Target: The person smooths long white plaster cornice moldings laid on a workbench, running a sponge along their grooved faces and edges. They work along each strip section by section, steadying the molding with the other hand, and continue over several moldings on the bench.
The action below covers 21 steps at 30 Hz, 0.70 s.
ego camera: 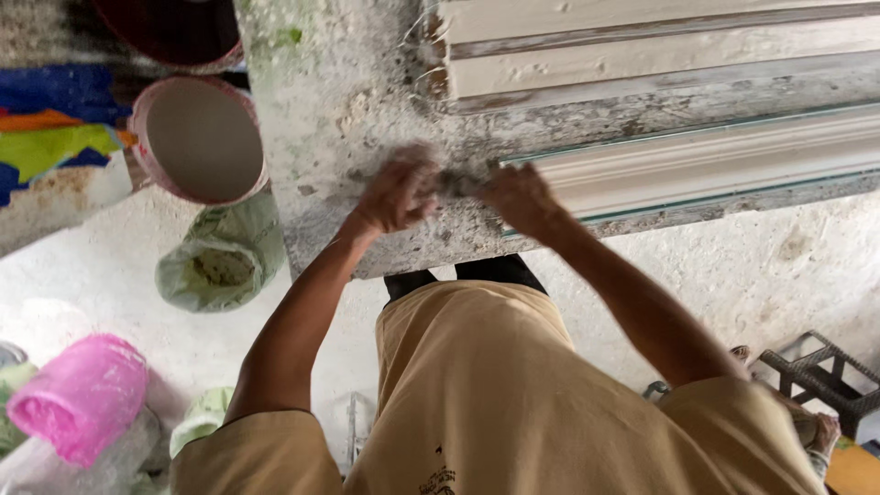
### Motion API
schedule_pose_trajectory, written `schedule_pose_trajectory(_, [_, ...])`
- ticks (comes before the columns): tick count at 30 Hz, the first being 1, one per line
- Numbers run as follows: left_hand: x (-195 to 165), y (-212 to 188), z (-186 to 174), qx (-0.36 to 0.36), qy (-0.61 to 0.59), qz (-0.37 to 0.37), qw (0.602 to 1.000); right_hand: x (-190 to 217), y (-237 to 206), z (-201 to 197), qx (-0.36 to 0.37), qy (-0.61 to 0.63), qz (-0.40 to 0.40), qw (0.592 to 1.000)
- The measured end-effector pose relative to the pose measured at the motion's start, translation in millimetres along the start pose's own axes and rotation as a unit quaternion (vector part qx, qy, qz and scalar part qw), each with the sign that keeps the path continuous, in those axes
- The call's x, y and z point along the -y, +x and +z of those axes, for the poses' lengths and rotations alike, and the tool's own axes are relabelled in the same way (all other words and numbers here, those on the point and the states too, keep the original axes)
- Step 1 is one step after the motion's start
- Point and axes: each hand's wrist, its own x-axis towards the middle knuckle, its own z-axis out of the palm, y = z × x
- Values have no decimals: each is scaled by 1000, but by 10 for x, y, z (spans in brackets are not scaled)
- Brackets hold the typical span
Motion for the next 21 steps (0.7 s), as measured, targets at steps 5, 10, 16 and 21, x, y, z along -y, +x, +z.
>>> schedule_pose_trajectory(5, [-3,148,-60,90,103,4,991,119,-413,-278,140,181,126,965])
schedule_pose_trajectory(10, [-61,26,79,249,-29,126,960,314,-1200,-491,89,239,217,942])
schedule_pose_trajectory(16, [-265,-349,81,154,170,32,973,897,-1535,-506,61,278,329,900])
schedule_pose_trajectory(21, [-406,-175,509,25,174,13,984,1229,-1331,-514,29,308,359,881])
